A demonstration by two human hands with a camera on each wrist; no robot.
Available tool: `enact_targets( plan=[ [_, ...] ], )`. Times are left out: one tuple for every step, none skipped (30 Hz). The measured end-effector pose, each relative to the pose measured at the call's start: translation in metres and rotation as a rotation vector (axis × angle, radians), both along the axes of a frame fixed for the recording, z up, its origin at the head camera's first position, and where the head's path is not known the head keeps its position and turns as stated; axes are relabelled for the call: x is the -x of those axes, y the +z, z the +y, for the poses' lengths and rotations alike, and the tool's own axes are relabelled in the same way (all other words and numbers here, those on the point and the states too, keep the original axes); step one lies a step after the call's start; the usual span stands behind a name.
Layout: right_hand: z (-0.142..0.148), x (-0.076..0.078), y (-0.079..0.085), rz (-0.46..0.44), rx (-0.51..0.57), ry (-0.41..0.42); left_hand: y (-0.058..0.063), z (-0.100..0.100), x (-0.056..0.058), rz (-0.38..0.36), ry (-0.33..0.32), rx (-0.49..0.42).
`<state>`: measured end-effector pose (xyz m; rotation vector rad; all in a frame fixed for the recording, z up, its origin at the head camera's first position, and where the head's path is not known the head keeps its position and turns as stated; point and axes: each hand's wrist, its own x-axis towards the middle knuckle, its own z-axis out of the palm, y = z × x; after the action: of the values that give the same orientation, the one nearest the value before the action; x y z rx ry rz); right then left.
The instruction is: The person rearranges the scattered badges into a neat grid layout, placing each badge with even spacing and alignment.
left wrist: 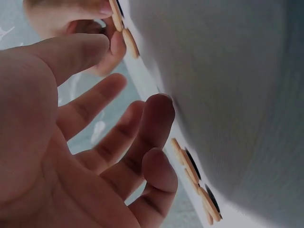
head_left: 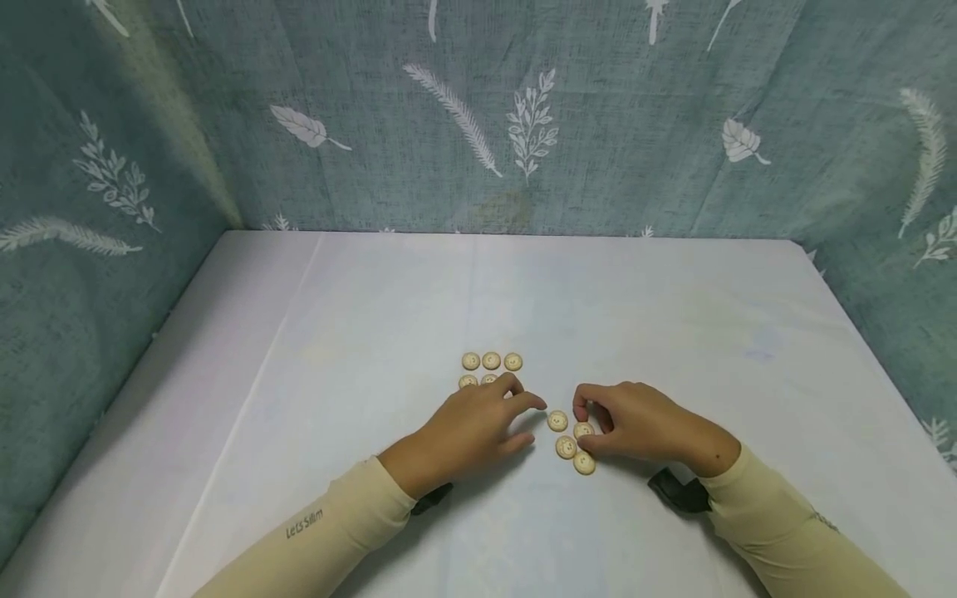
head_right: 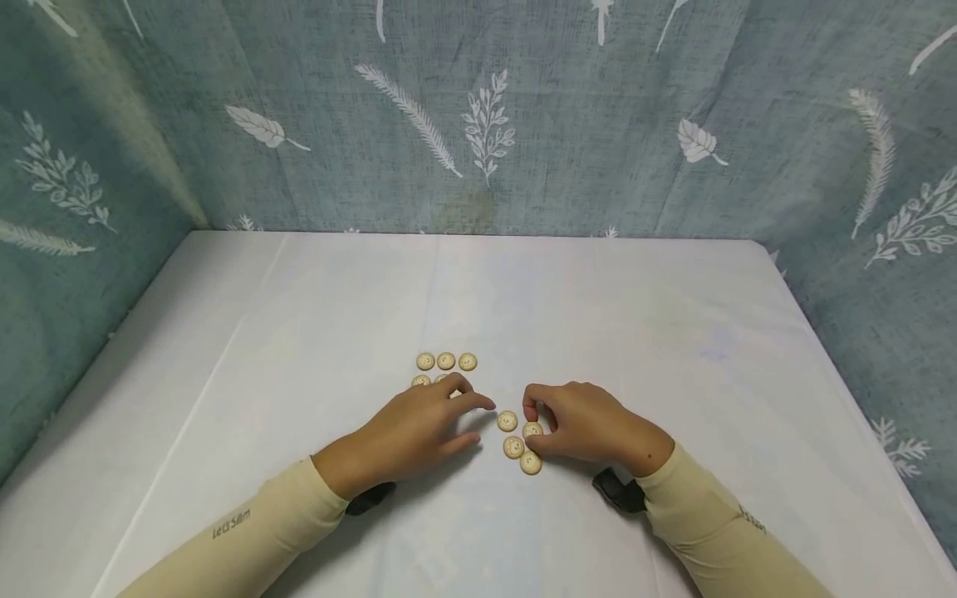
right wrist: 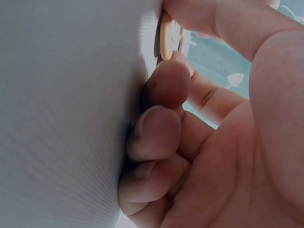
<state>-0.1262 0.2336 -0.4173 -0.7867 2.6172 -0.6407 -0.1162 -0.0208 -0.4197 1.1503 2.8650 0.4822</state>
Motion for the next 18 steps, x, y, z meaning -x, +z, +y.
enact_targets(
  plan=[
    [-0.0001, -0.0001, -0.0002, -0.003, -0.002, 0.002, -0.0008, 0.0002, -0.0007, -0.003, -0.008, 0.003],
    [-0.0001, -0.0002, -0.0003, -0.004, -0.001, 0.005, -0.0015, 0.0005, -0.0013, -0.003, -0.015, 0.004],
    [-0.0002, -0.0003, -0.0002, -0.004, -0.002, 0.008, -0.0019, 0.0008, -0.0019, -0.001, -0.02, 0.004],
    [-0.0001, -0.0002, 0.0, -0.002, -0.002, 0.009, -0.002, 0.0011, -0.0023, 0.0, -0.026, 0.001],
    [0.0, -0.0001, 0.0005, 0.002, -0.001, 0.01, -0.0018, 0.0014, -0.0027, 0.002, -0.03, -0.001],
    [-0.0001, 0.0, 0.0011, 0.008, -0.002, 0.011, -0.0017, 0.0017, -0.003, 0.002, -0.036, -0.003],
    [-0.0003, 0.0003, 0.0016, 0.012, -0.006, 0.011, -0.0014, 0.002, -0.0032, 0.001, -0.043, -0.006],
    [-0.0002, 0.0006, 0.0019, 0.011, -0.005, 0.01, -0.0009, 0.0024, -0.0035, 0.002, -0.053, -0.006],
    [-0.0001, 0.0008, 0.0016, 0.009, -0.007, 0.008, -0.0005, 0.0027, -0.0041, 0.007, -0.064, -0.006],
    [-0.0002, 0.0008, 0.001, 0.006, -0.01, 0.005, -0.0004, 0.003, -0.0046, 0.013, -0.078, -0.006],
    [-0.0001, 0.0007, 0.0002, 0.003, -0.01, 0.005, -0.0004, 0.0033, -0.0051, 0.018, -0.09, -0.003],
    [-0.0002, 0.0007, -0.0006, -0.002, -0.014, 0.002, -0.0004, 0.0036, -0.0058, 0.022, -0.103, 0.001],
    [-0.0001, 0.0007, -0.0014, -0.005, -0.016, 0.001, -0.0002, 0.0039, -0.0063, 0.027, -0.115, 0.004],
    [0.0001, 0.0005, -0.0019, -0.007, -0.015, 0.001, 0.0, 0.0042, -0.0068, 0.032, -0.127, 0.007],
    [0.0001, 0.0005, -0.0024, -0.005, -0.015, 0.002, 0.0, 0.0044, -0.0072, 0.034, -0.137, 0.011],
    [0.0, 0.0006, -0.0022, -0.005, -0.015, 0.003, 0.0, 0.0047, -0.0073, 0.031, -0.144, 0.02],
    [0.0004, 0.0007, -0.0018, -0.004, -0.012, 0.003, 0.0002, 0.0049, -0.0075, 0.027, -0.147, 0.03],
    [0.0006, 0.0009, -0.0012, -0.003, -0.012, 0.002, 0.0004, 0.0053, -0.0077, 0.026, -0.15, 0.037]
  ],
)
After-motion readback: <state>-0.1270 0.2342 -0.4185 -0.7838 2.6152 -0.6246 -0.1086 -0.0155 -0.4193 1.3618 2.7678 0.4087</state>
